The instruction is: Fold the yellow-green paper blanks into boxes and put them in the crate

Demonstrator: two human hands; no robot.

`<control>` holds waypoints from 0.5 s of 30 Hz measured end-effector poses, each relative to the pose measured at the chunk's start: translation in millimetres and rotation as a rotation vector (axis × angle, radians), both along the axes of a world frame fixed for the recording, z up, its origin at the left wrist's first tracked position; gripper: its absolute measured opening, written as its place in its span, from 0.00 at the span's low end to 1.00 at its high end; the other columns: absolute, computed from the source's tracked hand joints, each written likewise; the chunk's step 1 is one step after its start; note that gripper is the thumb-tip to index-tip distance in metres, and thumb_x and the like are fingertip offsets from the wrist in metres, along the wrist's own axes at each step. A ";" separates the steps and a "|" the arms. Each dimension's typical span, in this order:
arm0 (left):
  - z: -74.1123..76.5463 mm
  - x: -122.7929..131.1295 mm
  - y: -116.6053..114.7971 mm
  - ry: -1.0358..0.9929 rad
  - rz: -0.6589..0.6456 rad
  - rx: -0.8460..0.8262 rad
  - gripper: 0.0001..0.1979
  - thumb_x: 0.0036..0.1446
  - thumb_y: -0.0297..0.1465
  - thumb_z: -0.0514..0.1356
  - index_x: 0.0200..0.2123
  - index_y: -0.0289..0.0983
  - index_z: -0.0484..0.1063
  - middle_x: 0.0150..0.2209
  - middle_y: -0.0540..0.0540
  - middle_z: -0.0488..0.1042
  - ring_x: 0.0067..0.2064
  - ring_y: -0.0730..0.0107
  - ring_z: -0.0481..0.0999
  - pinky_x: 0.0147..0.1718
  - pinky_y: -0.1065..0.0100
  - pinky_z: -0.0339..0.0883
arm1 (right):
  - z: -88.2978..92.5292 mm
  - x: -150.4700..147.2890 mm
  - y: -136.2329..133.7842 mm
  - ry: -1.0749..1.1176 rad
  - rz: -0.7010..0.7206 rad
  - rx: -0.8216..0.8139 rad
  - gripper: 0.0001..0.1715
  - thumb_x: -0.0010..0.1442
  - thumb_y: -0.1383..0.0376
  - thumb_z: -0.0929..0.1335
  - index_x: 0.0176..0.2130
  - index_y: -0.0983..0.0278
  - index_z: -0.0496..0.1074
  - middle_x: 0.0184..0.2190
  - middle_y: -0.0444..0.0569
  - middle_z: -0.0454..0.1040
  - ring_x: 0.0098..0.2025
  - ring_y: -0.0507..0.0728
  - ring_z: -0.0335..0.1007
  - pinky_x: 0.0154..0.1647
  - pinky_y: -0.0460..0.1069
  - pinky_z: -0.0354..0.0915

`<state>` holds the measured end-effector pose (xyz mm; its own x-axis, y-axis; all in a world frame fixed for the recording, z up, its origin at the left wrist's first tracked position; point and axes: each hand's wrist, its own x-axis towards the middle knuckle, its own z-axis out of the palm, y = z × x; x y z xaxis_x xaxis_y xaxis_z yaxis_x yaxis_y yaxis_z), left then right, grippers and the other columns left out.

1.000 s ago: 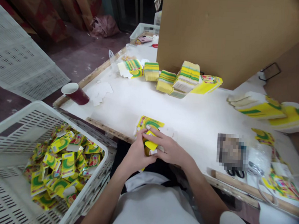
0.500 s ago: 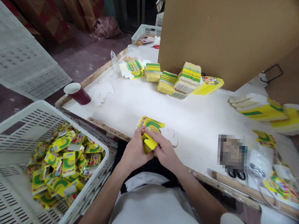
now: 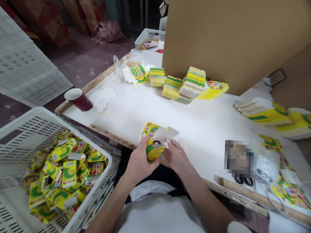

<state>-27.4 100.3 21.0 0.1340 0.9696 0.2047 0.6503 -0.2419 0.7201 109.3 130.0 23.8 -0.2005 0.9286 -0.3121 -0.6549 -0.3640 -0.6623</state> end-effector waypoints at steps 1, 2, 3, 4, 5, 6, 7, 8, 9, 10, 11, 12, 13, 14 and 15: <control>-0.2 1.6 -0.3 -0.021 -0.006 0.009 0.35 0.49 0.30 0.60 0.58 0.38 0.48 0.53 0.39 0.67 0.50 0.61 0.73 0.46 0.63 0.69 | 0.2 -0.3 -0.8 0.012 0.015 0.007 0.09 0.44 0.61 0.74 0.28 0.62 0.74 0.29 0.45 0.78 0.35 0.56 0.74 0.40 0.51 0.70; -0.8 2.8 -0.5 -0.036 -0.014 0.022 0.36 0.49 0.30 0.60 0.59 0.38 0.47 0.54 0.38 0.66 0.52 0.61 0.72 0.47 0.63 0.68 | 0.5 0.1 -1.3 0.028 0.045 0.008 0.09 0.46 0.61 0.74 0.29 0.62 0.74 0.31 0.46 0.78 0.37 0.57 0.74 0.41 0.52 0.70; -1.8 3.6 -0.8 -0.041 -0.025 0.039 0.36 0.49 0.29 0.60 0.59 0.38 0.46 0.55 0.37 0.65 0.53 0.61 0.71 0.48 0.63 0.68 | 0.9 1.1 -1.6 0.045 0.096 0.004 0.09 0.47 0.62 0.73 0.32 0.62 0.74 0.33 0.47 0.78 0.40 0.57 0.74 0.43 0.52 0.69; -3.1 4.0 -1.1 -0.037 -0.037 0.060 0.36 0.48 0.28 0.60 0.58 0.38 0.47 0.55 0.37 0.65 0.53 0.60 0.71 0.48 0.62 0.68 | 1.7 2.8 -1.5 0.059 0.165 0.000 0.11 0.49 0.63 0.72 0.36 0.62 0.74 0.36 0.48 0.78 0.42 0.57 0.73 0.44 0.53 0.68; -4.4 4.0 -1.4 -0.025 -0.049 0.075 0.35 0.48 0.28 0.60 0.57 0.38 0.48 0.54 0.38 0.65 0.52 0.60 0.71 0.47 0.62 0.68 | 2.7 4.8 -1.2 0.070 0.244 -0.004 0.14 0.50 0.63 0.71 0.40 0.62 0.73 0.39 0.49 0.77 0.43 0.58 0.73 0.46 0.54 0.67; -5.5 3.7 -1.8 -0.008 -0.060 0.083 0.33 0.48 0.28 0.59 0.56 0.38 0.49 0.52 0.38 0.66 0.50 0.60 0.72 0.46 0.61 0.69 | 3.9 6.7 -0.8 0.077 0.322 -0.005 0.18 0.51 0.64 0.70 0.44 0.63 0.72 0.42 0.50 0.76 0.44 0.57 0.72 0.49 0.54 0.66; -6.3 3.4 -2.2 0.011 -0.067 0.082 0.31 0.47 0.28 0.59 0.54 0.38 0.50 0.51 0.38 0.67 0.48 0.59 0.74 0.44 0.61 0.69 | 5.1 8.4 -0.1 0.081 0.388 -0.001 0.21 0.52 0.64 0.69 0.47 0.63 0.71 0.44 0.51 0.75 0.45 0.57 0.72 0.50 0.54 0.65; -6.4 3.1 -2.4 0.025 -0.068 0.074 0.30 0.47 0.28 0.59 0.53 0.38 0.51 0.50 0.39 0.68 0.46 0.59 0.75 0.42 0.61 0.70 | 6.0 9.6 0.5 0.077 0.438 0.007 0.23 0.53 0.63 0.69 0.49 0.63 0.69 0.46 0.52 0.74 0.46 0.58 0.72 0.52 0.54 0.63; -6.0 2.8 -2.6 0.033 -0.065 0.062 0.29 0.47 0.29 0.59 0.52 0.38 0.51 0.49 0.39 0.68 0.44 0.59 0.75 0.41 0.61 0.71 | 6.6 10.1 1.1 0.067 0.471 0.014 0.24 0.53 0.62 0.68 0.50 0.63 0.69 0.46 0.52 0.74 0.46 0.58 0.71 0.53 0.55 0.63; -5.2 2.8 -2.7 0.036 -0.061 0.050 0.29 0.47 0.29 0.59 0.51 0.38 0.51 0.49 0.38 0.68 0.44 0.59 0.75 0.40 0.61 0.71 | 6.6 10.1 1.6 0.051 0.483 0.021 0.25 0.53 0.60 0.68 0.50 0.63 0.68 0.46 0.53 0.74 0.46 0.59 0.71 0.53 0.55 0.63; -4.2 2.9 -2.7 0.037 -0.059 0.045 0.29 0.46 0.30 0.60 0.51 0.38 0.51 0.49 0.38 0.67 0.44 0.59 0.75 0.40 0.61 0.71 | 6.2 9.6 2.1 0.034 0.480 0.026 0.24 0.54 0.57 0.66 0.50 0.63 0.69 0.46 0.53 0.74 0.46 0.59 0.71 0.53 0.56 0.63; -3.2 3.1 -2.7 0.036 -0.057 0.049 0.29 0.46 0.30 0.60 0.51 0.38 0.50 0.50 0.38 0.67 0.44 0.59 0.75 0.40 0.61 0.71 | 5.4 8.9 2.5 0.019 0.469 0.028 0.24 0.54 0.55 0.65 0.49 0.62 0.69 0.45 0.53 0.75 0.46 0.60 0.71 0.52 0.57 0.63; -2.7 3.3 -2.6 0.037 -0.056 0.058 0.29 0.47 0.31 0.60 0.51 0.38 0.50 0.50 0.38 0.66 0.44 0.59 0.75 0.40 0.61 0.71 | 4.5 8.1 2.7 0.010 0.459 0.025 0.24 0.55 0.54 0.63 0.48 0.63 0.69 0.44 0.54 0.75 0.47 0.61 0.71 0.52 0.58 0.64; -2.8 3.6 -2.6 0.040 -0.055 0.074 0.30 0.47 0.31 0.60 0.51 0.38 0.50 0.50 0.38 0.66 0.45 0.59 0.75 0.40 0.61 0.71 | 3.5 7.6 3.0 0.007 0.452 0.016 0.24 0.55 0.54 0.62 0.48 0.63 0.69 0.44 0.54 0.75 0.47 0.61 0.71 0.51 0.58 0.64; -3.5 3.8 -2.6 0.047 -0.052 0.094 0.30 0.47 0.31 0.59 0.52 0.38 0.50 0.49 0.38 0.66 0.45 0.59 0.75 0.41 0.61 0.71 | 2.7 7.3 3.2 0.009 0.449 0.004 0.24 0.56 0.55 0.61 0.48 0.63 0.69 0.43 0.54 0.76 0.46 0.61 0.71 0.51 0.59 0.64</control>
